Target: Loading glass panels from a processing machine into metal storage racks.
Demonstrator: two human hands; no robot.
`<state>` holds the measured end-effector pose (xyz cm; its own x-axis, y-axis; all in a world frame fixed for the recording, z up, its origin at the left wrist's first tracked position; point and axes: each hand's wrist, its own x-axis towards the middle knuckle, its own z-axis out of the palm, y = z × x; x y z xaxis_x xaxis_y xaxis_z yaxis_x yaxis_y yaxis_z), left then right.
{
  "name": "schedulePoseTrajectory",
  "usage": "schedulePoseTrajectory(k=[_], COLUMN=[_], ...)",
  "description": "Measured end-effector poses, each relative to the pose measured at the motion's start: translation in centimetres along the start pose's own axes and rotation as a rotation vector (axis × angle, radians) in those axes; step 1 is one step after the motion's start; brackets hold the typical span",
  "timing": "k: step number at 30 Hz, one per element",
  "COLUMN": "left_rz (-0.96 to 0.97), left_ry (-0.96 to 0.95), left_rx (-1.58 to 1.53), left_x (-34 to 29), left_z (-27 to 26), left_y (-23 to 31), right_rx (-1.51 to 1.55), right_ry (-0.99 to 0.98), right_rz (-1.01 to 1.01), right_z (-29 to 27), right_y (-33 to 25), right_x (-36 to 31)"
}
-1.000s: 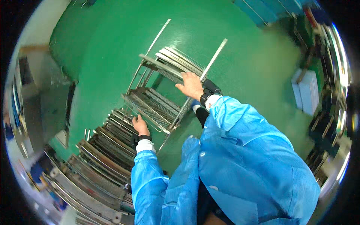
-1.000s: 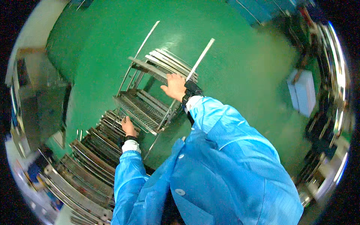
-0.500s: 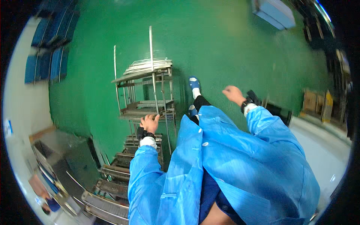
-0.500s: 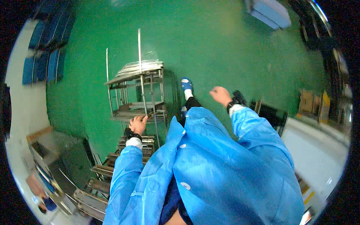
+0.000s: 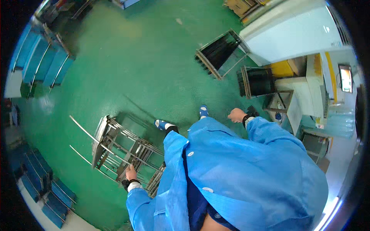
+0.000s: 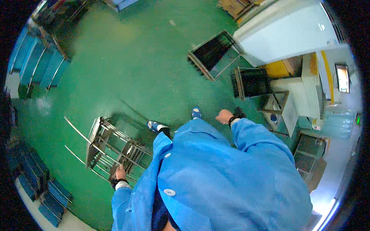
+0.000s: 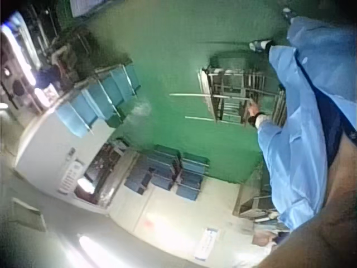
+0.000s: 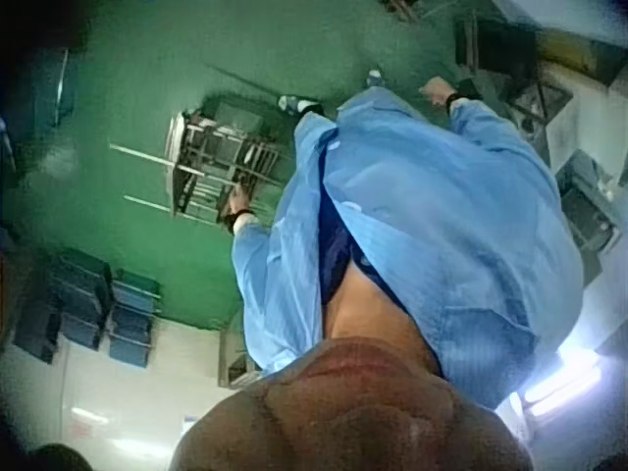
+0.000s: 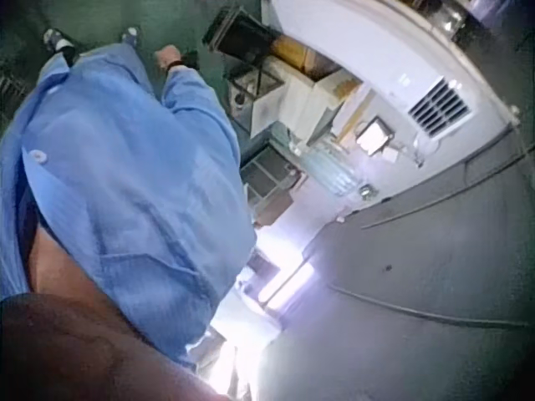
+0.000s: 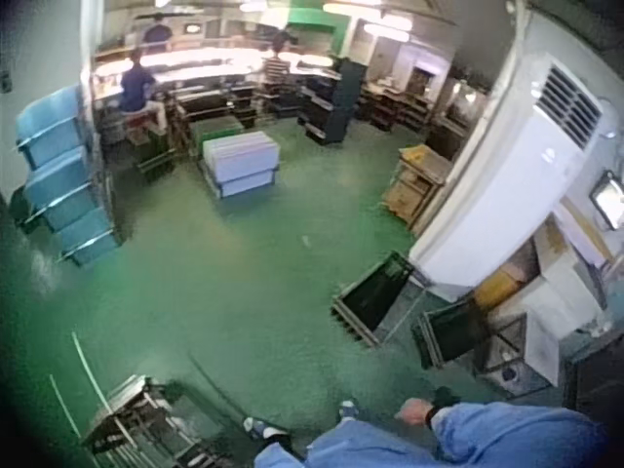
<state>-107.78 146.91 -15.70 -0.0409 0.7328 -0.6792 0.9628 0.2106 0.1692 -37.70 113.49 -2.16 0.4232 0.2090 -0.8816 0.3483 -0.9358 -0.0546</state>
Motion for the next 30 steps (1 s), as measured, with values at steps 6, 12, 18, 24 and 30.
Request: schedulePoseTrajectory(k=[6, 12, 18, 24, 30], left_rz=[-0.167, 0.12, 0.406, 0.552, 0.743], left_ry=[0.381, 0.333, -0.127, -0.546, -0.53], left_rx=[0.226, 0.025, 0.007, 0.039, 0.799], left_x=[-4.6, -10.1, -16.1, -20.8, -18.9], left_z=[0.1, 6.3, 17.8, 26.4, 30.9], left_y=[6.9, 18.2, 36.0, 52.1, 65.1], right_rx=[0.278, 0.514, 0.52, 0.704, 1.05], right_ry=[0.098, 0.248, 0.315, 0.555, 0.797], right_rz=[-0.223, -0.291, -0.164, 0.142, 0.347], right_z=[2.6, 2.7, 7.4, 17.1, 22.2], right_y=[3.4, 14.4, 32.7, 43.6, 43.3], right_x=[-0.4, 0.6, 1.4, -0.7, -5.1])
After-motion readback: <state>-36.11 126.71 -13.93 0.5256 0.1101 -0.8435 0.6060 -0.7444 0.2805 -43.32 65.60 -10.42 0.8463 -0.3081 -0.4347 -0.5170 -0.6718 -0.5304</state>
